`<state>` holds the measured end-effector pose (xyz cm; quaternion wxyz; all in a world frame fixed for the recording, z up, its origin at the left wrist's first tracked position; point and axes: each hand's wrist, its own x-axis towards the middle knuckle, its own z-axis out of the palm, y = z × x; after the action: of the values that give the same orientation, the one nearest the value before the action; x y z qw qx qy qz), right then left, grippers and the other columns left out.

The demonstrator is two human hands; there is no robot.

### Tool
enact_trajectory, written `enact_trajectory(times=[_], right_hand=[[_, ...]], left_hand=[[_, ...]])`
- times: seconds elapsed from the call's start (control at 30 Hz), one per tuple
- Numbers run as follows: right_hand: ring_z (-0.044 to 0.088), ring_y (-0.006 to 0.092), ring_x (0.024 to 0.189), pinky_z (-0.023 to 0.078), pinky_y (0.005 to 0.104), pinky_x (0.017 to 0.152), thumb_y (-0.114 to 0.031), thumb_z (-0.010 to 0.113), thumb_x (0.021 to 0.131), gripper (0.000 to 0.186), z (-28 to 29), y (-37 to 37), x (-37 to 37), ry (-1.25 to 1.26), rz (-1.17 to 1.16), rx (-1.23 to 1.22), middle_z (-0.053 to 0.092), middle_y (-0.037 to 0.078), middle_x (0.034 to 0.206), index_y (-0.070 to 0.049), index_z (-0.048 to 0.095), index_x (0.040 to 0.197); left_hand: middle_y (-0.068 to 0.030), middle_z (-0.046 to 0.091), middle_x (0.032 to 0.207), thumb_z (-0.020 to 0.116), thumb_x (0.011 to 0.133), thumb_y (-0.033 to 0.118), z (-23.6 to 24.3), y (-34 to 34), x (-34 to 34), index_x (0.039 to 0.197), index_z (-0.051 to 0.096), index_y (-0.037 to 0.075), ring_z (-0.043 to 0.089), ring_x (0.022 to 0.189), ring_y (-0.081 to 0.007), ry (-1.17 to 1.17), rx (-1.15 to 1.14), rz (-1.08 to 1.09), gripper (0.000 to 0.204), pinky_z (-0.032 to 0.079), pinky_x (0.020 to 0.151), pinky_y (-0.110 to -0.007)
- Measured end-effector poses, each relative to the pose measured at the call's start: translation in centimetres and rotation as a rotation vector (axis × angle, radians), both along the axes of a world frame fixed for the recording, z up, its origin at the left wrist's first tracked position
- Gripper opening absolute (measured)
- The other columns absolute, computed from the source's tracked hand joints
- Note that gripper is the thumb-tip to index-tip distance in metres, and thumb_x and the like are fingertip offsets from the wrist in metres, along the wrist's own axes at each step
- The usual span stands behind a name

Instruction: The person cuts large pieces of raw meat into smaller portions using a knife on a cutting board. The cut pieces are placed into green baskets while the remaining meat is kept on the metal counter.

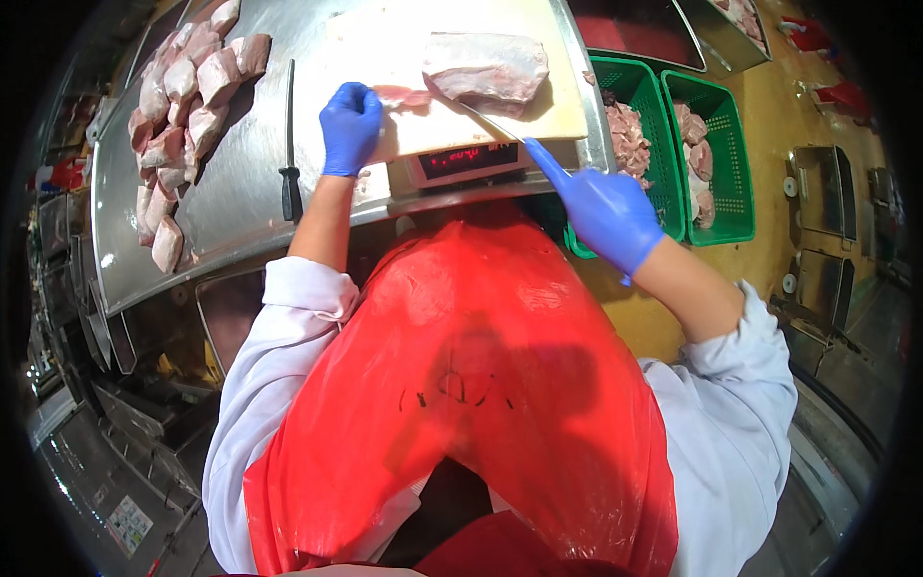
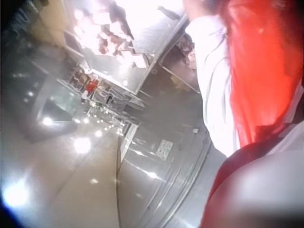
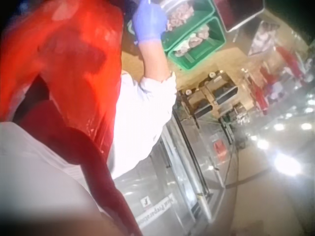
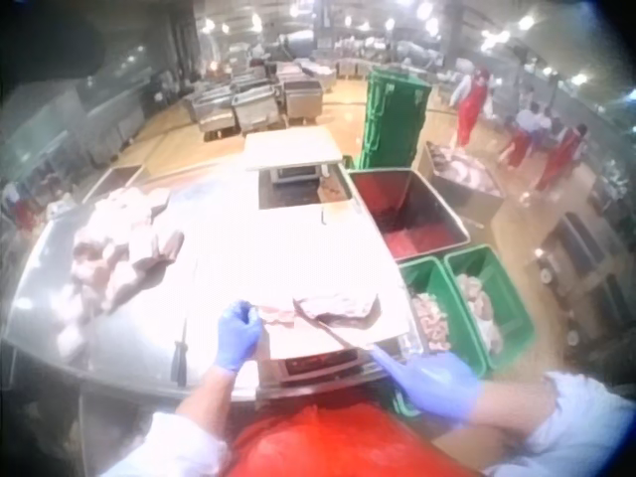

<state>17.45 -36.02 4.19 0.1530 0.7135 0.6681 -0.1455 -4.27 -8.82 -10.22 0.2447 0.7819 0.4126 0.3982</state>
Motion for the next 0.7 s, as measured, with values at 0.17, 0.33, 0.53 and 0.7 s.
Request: enact_trajectory(times=[0.17,0.33,0.53,0.7], right_hand=[[0.064,0.0361,0.059,0.052,0.0474,0.054,0.0,0.058,0.085,0.089,-1.5,-7.0,4.1,0.097,0.002,0.151,0.064,0.019,0.071,-0.024,0.023,0.163],[0.058,0.0221,0.052,0.049,0.0367,0.053,-0.001,0.059,0.092,0.085,-6.5,-10.4,3.8,0.598,-0.267,0.489,0.063,0.011,0.067,-0.022,0.022,0.164],[0.052,0.0064,0.056,0.046,0.024,0.052,0.002,0.055,0.097,0.085,-8.9,-4.7,-1.9,1.232,-0.699,0.791,0.062,0.0,0.074,-0.023,0.012,0.166],[0.057,0.0088,0.056,0.049,0.0236,0.049,0.003,0.055,0.099,0.086,-10.5,6.3,-2.3,1.636,-0.684,0.933,0.062,0.006,0.078,-0.025,0.008,0.165]], left_hand=[[0.0015,0.067,0.083,0.066,0.094,0.0,4.0,3.6,-3.2,0.092,0.067,0.001,0.058,0.074,-0.0056,-0.294,-0.275,-0.162,0.003,0.05,0.071,-0.023],[-0.0041,0.068,0.087,0.066,0.099,0.018,12.7,2.7,5.0,0.099,0.069,-0.001,0.061,0.081,-0.0092,-0.13,0.01,-0.467,0.019,0.05,0.076,-0.026],[-0.0266,0.069,0.11,0.06,0.099,0.028,14.6,5.0,15.9,0.128,0.057,-0.003,0.069,0.102,-0.0366,0.095,-0.059,-0.638,0.042,0.054,0.091,-0.043],[-0.0136,0.073,0.109,0.058,0.1,0.022,2.3,10.3,15.0,0.117,0.07,0.001,0.068,0.1,-0.0221,0.255,-0.084,-0.788,0.029,0.052,0.086,-0.033]])
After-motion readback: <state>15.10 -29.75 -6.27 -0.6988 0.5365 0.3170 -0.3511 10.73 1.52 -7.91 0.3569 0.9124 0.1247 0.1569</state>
